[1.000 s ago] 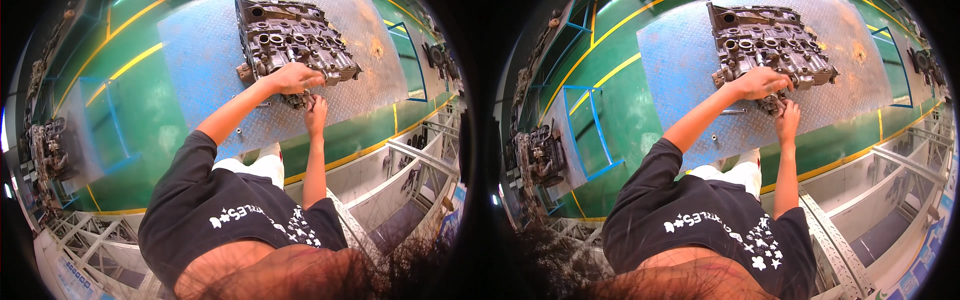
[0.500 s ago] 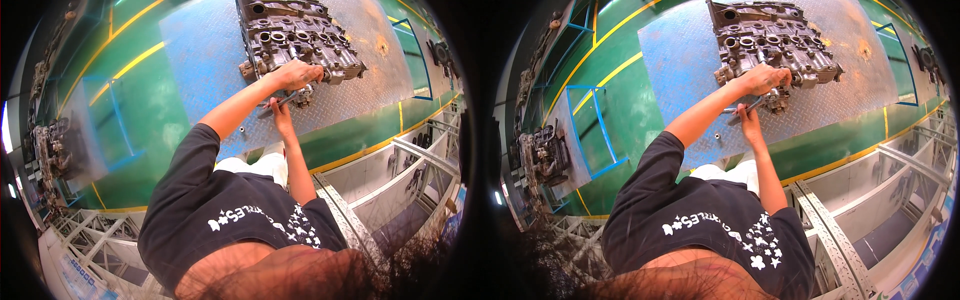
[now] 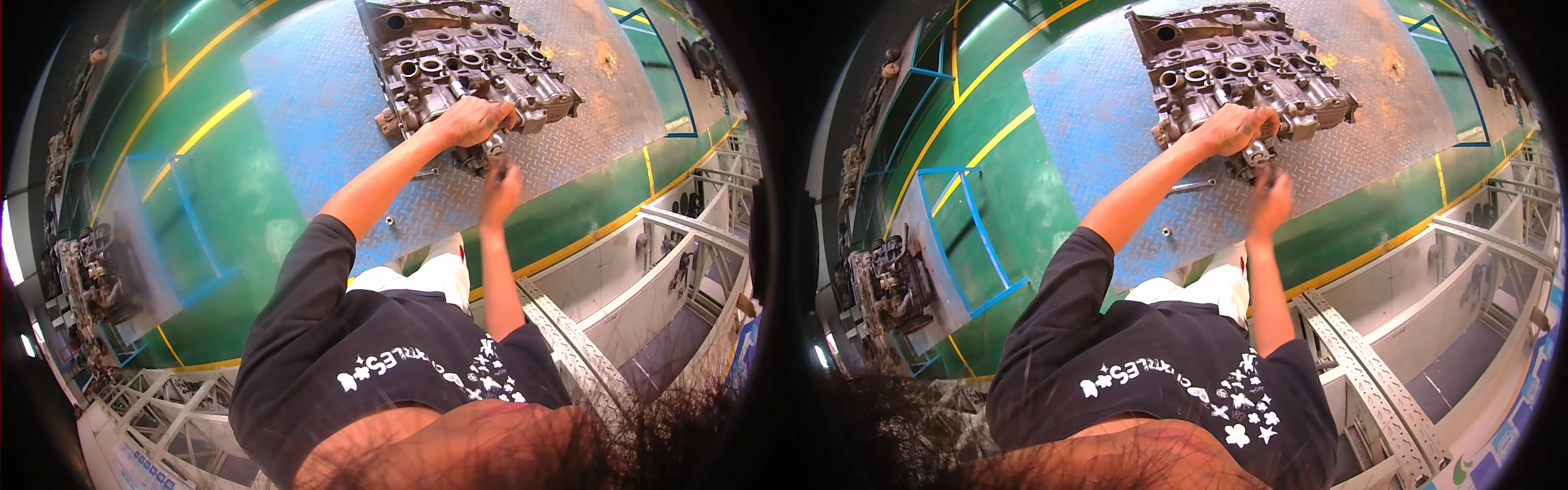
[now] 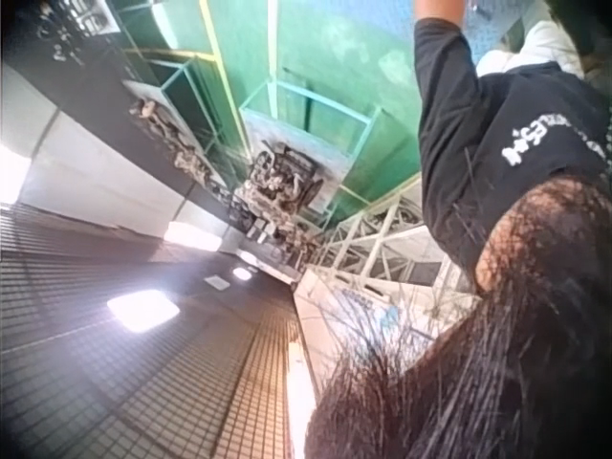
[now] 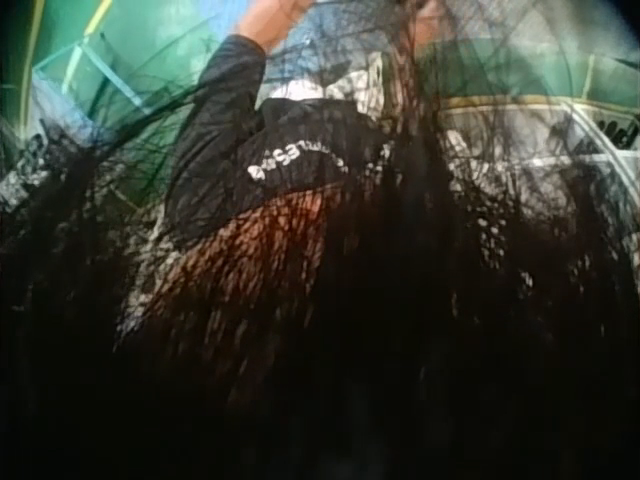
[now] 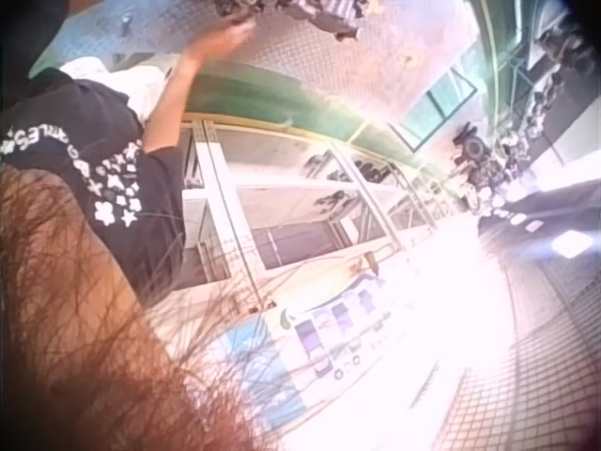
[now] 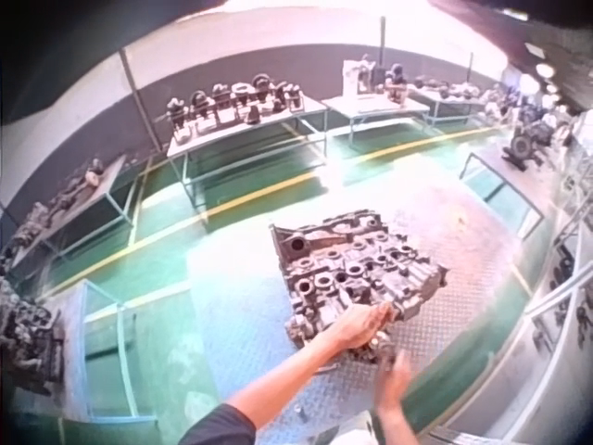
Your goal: The person uses a socket wrench to tighten several bolts on an engine block, then picks up a smaller bolt and positions it into a hole by hand.
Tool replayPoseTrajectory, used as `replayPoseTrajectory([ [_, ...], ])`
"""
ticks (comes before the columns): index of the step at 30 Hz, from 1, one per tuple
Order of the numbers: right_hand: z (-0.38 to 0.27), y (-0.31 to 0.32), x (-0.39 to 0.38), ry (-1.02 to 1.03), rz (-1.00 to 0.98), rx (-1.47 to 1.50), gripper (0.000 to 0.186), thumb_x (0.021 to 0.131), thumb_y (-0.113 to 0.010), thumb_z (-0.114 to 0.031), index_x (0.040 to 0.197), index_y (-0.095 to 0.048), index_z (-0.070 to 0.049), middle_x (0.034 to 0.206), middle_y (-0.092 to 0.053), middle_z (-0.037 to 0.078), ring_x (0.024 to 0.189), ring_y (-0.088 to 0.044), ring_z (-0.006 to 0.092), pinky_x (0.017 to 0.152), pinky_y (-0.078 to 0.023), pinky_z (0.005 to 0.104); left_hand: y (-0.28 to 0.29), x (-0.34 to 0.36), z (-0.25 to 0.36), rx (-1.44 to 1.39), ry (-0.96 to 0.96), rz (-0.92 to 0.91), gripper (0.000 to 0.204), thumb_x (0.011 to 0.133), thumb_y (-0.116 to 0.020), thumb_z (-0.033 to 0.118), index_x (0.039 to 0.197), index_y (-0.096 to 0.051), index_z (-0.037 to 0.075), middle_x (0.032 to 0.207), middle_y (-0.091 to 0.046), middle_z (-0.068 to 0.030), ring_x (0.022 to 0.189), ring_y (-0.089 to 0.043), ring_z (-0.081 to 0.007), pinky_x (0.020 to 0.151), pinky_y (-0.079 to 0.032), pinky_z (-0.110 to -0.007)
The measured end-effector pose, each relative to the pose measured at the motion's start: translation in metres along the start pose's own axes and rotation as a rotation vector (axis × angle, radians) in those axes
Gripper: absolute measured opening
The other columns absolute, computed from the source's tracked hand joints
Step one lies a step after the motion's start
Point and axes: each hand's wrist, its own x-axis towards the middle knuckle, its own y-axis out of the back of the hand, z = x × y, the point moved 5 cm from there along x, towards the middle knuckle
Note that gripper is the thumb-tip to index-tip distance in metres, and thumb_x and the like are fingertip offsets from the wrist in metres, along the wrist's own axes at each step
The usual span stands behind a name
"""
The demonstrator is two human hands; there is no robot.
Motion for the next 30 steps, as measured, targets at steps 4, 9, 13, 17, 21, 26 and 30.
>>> replayPoseTrajectory([
  [4, -0.057, -0.023, -0.071, -0.189, -0.449, 0.386, 0.03, 0.106, -0.067, -0.031, 0.118, -0.059, -0.005, 0.09, -0.073, 0.017, 0.079, -0.073, 0.0264, 0.072, -0.055, 0.0389, -0.002, 0.002, -0.002, 0.074, -0.055, -0.023, 0.074, 0.112, -0.008, 0.058, 0.106, -0.068, 0.015, 0.069, -0.065, -0.0138, 0.072, -0.069, -0.0385, 0.069, -0.052, -0.049],
  [9, -0.037, -0.013, -0.04, -0.083, -0.51, 0.42, 0.024, 0.098, -0.073, -0.018, 0.114, -0.064, -0.003, 0.097, -0.075, 0.018, 0.09, -0.073, 0.0397, 0.079, -0.056, 0.0473, 0.005, 0.006, 0.013, 0.113, -0.138, -0.075, 0.014, 0.096, -0.055, 0.014, 0.108, -0.063, 0.013, 0.078, -0.07, -0.0172, 0.077, -0.07, -0.0408, 0.068, -0.052, -0.05],
  [13, 0.0, 0.042, 0.052, 0.259, -0.016, 0.038, 0.03, 0.088, -0.071, -0.002, 0.118, -0.067, -0.005, 0.117, -0.073, 0.014, 0.116, -0.066, 0.0389, 0.106, -0.049, 0.0501, 0.009, -0.005, 0.01, 0.188, -0.091, -0.139, 0.017, 0.102, -0.047, 0.018, 0.104, -0.062, 0.01, 0.075, -0.067, -0.0148, 0.075, -0.069, -0.0393, 0.069, -0.051, -0.046],
  [17, -0.038, 0.079, 0.103, 0.432, 0.092, 0.007, 0.035, 0.087, -0.065, 0.004, 0.12, -0.069, -0.007, 0.125, -0.068, 0.014, 0.132, -0.057, 0.0382, 0.12, -0.036, 0.0542, 0.007, -0.006, 0.004, -0.111, 0.177, -0.114, 0.068, 0.111, -0.022, 0.061, 0.103, -0.068, 0.012, 0.075, -0.068, -0.0174, 0.073, -0.069, -0.0367, 0.072, -0.052, -0.045],
  [21, -0.011, 0.046, 0.047, 0.166, -0.024, -0.044, 0.023, 0.089, -0.071, -0.007, 0.112, -0.066, -0.005, 0.116, -0.069, 0.02, 0.114, -0.064, 0.0433, 0.099, -0.052, 0.0494, 0.005, 0.0, 0.006, -0.109, 0.09, -0.001, 0.09, 0.105, -0.005, 0.075, 0.101, -0.07, 0.012, 0.065, -0.063, -0.0145, 0.069, -0.067, -0.0361, 0.073, -0.052, -0.044],
  [26, -0.031, -0.013, -0.06, -0.142, -0.489, 0.281, 0.034, 0.094, -0.076, -0.032, 0.111, -0.064, -0.004, 0.093, -0.072, 0.023, 0.089, -0.069, 0.0469, 0.076, -0.055, 0.0521, 0.002, 0.001, 0.007, -0.069, 0.08, -0.074, 0.089, 0.107, -0.005, 0.072, 0.1, -0.071, 0.012, 0.055, -0.054, -0.0113, 0.061, -0.06, -0.0358, 0.07, -0.048, -0.045],
  [30, -0.03, -0.003, -0.027, 0.0, -0.557, 0.302, 0.026, 0.089, -0.078, -0.014, 0.113, -0.069, -0.007, 0.097, -0.073, 0.02, 0.091, -0.071, 0.0402, 0.08, -0.055, 0.0482, 0.008, -0.003, -0.011, -0.138, 0.1, -0.041, 0.089, 0.106, -0.007, 0.073, 0.101, -0.071, 0.012, 0.053, -0.049, -0.0082, 0.057, -0.052, -0.03, 0.068, -0.045, -0.042],
])
